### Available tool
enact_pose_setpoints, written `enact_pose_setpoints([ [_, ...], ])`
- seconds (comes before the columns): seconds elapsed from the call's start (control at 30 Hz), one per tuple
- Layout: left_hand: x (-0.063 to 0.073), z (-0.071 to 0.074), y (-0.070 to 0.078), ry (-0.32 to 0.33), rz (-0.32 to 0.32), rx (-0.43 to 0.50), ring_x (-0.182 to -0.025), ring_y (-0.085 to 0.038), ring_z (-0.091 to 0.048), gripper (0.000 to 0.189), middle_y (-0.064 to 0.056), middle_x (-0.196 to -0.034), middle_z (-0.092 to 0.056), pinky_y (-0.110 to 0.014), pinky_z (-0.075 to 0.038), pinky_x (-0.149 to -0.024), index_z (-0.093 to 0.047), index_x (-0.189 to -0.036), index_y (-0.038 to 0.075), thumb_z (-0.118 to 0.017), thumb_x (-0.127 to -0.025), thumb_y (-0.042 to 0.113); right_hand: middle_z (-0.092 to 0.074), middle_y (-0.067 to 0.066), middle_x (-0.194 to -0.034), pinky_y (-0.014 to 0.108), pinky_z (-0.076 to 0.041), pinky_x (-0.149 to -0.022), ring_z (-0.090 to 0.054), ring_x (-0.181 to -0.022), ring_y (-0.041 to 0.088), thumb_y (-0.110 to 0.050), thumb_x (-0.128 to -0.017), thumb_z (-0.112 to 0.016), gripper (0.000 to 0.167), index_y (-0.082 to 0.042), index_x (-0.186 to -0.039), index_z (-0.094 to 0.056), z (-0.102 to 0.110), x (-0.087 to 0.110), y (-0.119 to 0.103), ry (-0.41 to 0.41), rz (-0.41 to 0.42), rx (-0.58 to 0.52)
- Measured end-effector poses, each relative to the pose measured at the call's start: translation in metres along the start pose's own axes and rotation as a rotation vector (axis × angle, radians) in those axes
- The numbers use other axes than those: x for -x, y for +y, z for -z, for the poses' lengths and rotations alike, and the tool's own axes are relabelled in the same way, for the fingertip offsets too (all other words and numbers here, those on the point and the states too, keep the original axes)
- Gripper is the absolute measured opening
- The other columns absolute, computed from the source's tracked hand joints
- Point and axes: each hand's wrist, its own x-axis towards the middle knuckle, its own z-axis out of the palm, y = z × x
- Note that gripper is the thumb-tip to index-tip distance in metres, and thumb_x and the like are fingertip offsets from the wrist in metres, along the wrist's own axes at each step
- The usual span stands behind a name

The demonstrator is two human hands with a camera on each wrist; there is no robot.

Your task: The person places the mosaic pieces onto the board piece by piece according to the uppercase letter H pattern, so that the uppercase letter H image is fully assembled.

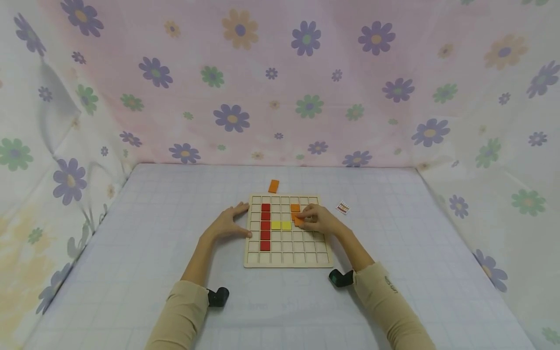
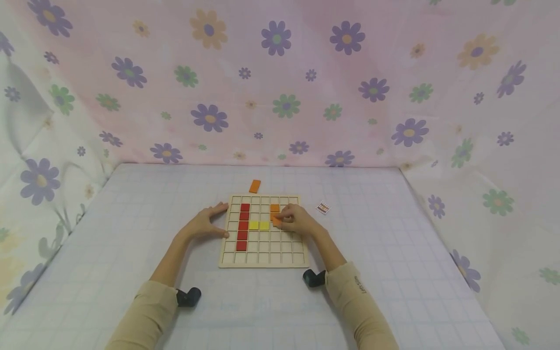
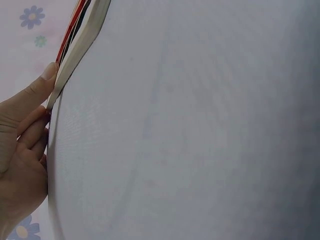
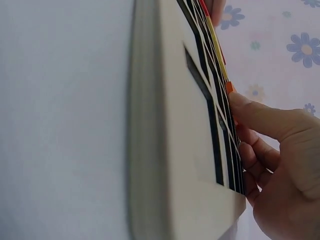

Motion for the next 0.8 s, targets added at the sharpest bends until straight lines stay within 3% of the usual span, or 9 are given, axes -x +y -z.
enact_pose_setpoints([
  [0.43,0.0,0.001,0.004,-0.003,0.009,0.001,-0.14,-0.044,-0.011,0.093,-0.015,-0.154,-0.022,-0.059,-0.011,-0.112,-0.037,-0.145,0.008,-0.084,-0.066,0.026,-0.06,0.011,-0.093,0.024,-0.042,-0.065,-0.05,-0.08,0.016,-0.015,-0.081,-0.073,0.031,0.003,-0.106,-0.07,-0.003,-0.001,-0.004,0.006,0.049,0.097],
  [0.6,0.0,0.001,0.005,-0.005,0.009,0.007,-0.14,-0.044,-0.011,0.093,-0.015,-0.153,-0.022,-0.06,-0.011,-0.112,-0.037,-0.145,0.008,-0.084,-0.066,0.026,-0.061,0.012,-0.089,0.026,-0.047,-0.065,-0.054,-0.078,0.02,-0.01,-0.079,-0.074,0.026,0.005,-0.1,-0.071,-0.008,0.002,-0.001,0.081,0.097,0.086],
  [0.8,-0.001,0.0,0.001,-0.002,0.0,-0.011,-0.14,-0.045,-0.012,0.093,-0.015,-0.153,-0.023,-0.059,-0.012,-0.112,-0.037,-0.144,0.008,-0.084,-0.066,0.026,-0.062,0.011,-0.09,0.027,-0.051,-0.067,-0.058,-0.08,0.021,-0.014,-0.076,-0.077,0.027,0.004,-0.096,-0.073,-0.016,0.002,0.0,0.151,0.074,0.071],
])
